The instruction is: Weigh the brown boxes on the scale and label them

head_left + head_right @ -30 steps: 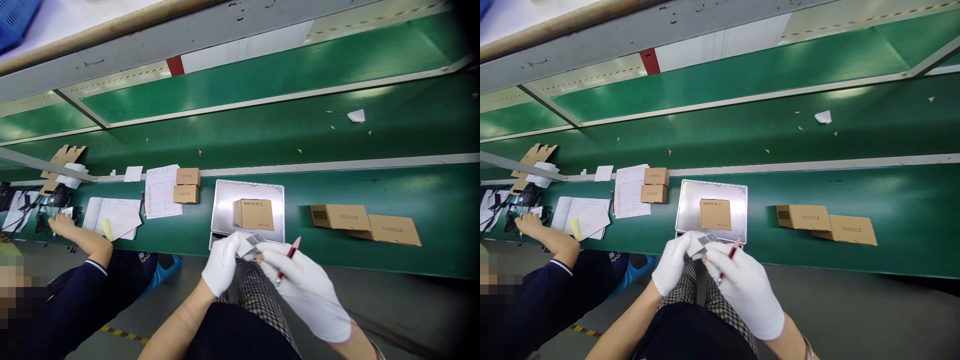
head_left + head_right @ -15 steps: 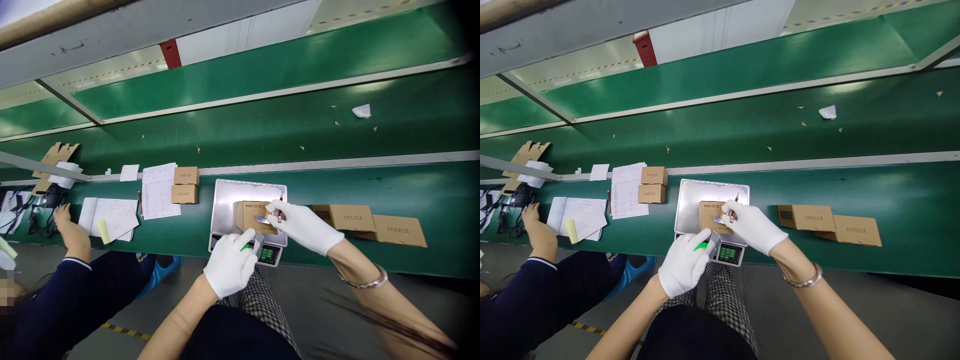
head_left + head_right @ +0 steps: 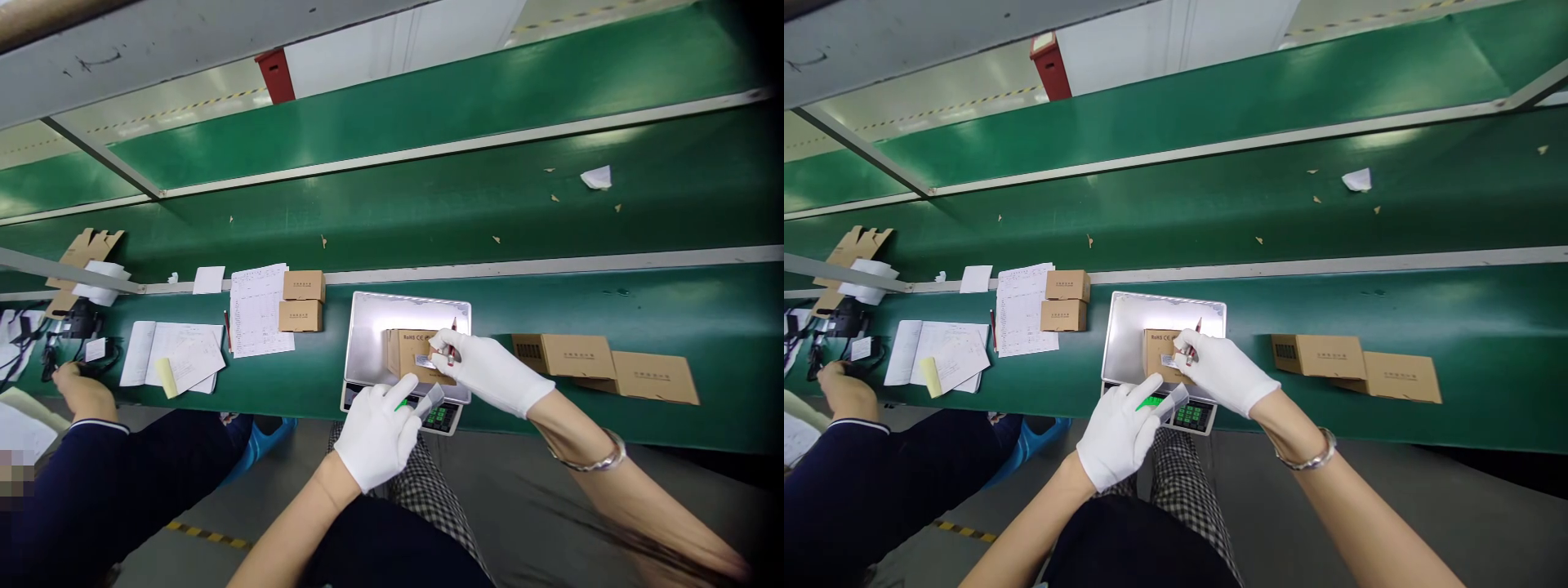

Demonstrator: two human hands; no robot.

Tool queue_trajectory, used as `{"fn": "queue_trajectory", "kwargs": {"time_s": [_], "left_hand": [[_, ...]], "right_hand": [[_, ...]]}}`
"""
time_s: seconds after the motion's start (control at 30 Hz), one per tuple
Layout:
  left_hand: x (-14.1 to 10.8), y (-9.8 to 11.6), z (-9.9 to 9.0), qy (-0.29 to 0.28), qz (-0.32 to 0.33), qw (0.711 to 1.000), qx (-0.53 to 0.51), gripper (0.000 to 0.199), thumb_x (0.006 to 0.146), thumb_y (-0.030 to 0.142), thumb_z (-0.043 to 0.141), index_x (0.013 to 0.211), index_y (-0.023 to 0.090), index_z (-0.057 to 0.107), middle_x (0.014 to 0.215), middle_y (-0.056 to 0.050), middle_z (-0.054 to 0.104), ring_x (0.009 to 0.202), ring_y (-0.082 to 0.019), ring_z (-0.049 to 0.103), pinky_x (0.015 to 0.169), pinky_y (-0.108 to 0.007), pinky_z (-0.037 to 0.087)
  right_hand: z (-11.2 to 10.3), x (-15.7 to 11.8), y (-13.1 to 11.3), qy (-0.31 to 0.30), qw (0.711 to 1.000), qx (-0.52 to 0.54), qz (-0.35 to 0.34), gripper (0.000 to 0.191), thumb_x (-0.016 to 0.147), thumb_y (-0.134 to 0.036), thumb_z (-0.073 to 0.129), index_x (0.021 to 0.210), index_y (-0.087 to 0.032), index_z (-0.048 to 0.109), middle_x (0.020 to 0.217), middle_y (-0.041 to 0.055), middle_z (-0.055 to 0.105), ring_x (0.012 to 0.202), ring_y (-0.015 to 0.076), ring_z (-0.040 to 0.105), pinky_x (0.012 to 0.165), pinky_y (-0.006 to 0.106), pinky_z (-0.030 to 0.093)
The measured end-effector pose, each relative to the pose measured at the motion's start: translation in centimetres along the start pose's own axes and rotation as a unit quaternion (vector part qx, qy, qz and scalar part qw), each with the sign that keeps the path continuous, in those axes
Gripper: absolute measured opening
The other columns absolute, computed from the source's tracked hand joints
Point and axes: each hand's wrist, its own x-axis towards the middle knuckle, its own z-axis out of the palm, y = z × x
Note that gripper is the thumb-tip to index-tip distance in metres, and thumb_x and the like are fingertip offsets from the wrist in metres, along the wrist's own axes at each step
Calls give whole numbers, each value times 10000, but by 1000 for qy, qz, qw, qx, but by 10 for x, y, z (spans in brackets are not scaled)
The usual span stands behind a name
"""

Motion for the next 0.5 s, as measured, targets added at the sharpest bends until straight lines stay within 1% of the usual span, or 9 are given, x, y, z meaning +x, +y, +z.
{"fn": "queue_trajectory", "kwargs": {"time_s": [0.17, 0.27, 0.37, 0.43, 0.5], "left_hand": [[-1, 0, -2, 0, 4, 1000, 3, 385, 993, 316, 342, 1205, 215, 648, 1535, -27, 432, 941, -229, 547, 800, -426, 506], [-1, 0, -2, 4, 15, 1000, 12, 329, 978, 312, 381, 1056, 197, 679, 1555, -25, 400, 926, -223, 538, 767, -410, 500], [-1, -1, -2, 7, 24, 999, 21, 297, 966, 305, 401, 875, 187, 659, 1568, -14, 379, 909, -218, 534, 738, -398, 490], [-1, 0, -2, 7, 22, 999, 22, 298, 966, 299, 399, 817, 187, 633, 1570, -2, 377, 895, -212, 532, 726, -393, 487], [0, 0, -4, 3, 16, 1000, 25, 304, 967, 296, 390, 801, 191, 622, 1568, 13, 381, 883, -208, 530, 713, -394, 486]], "right_hand": [[1, 2, 2, 7, 1000, -9, 5, 139, 868, -354, 466, 858, -227, 522, 748, 40, 674, 637, 199, 626, 621, 313, 475], [1, 1, 1, 13, 1000, -18, 7, 114, 856, -333, 486, 851, -225, 520, 741, 34, 675, 634, 197, 627, 619, 309, 471], [2, 1, -4, 13, 999, -32, 24, 79, 858, -295, 493, 843, -221, 518, 739, 29, 676, 627, 189, 628, 621, 297, 465], [7, 2, -9, 18, 998, -56, 35, 66, 869, -273, 489, 845, -220, 519, 730, 28, 673, 621, 184, 623, 615, 287, 453], [13, 4, -12, 29, 994, -93, 46, 73, 882, -279, 490, 866, -219, 529, 716, 31, 669, 622, 189, 618, 595, 283, 429]]}}
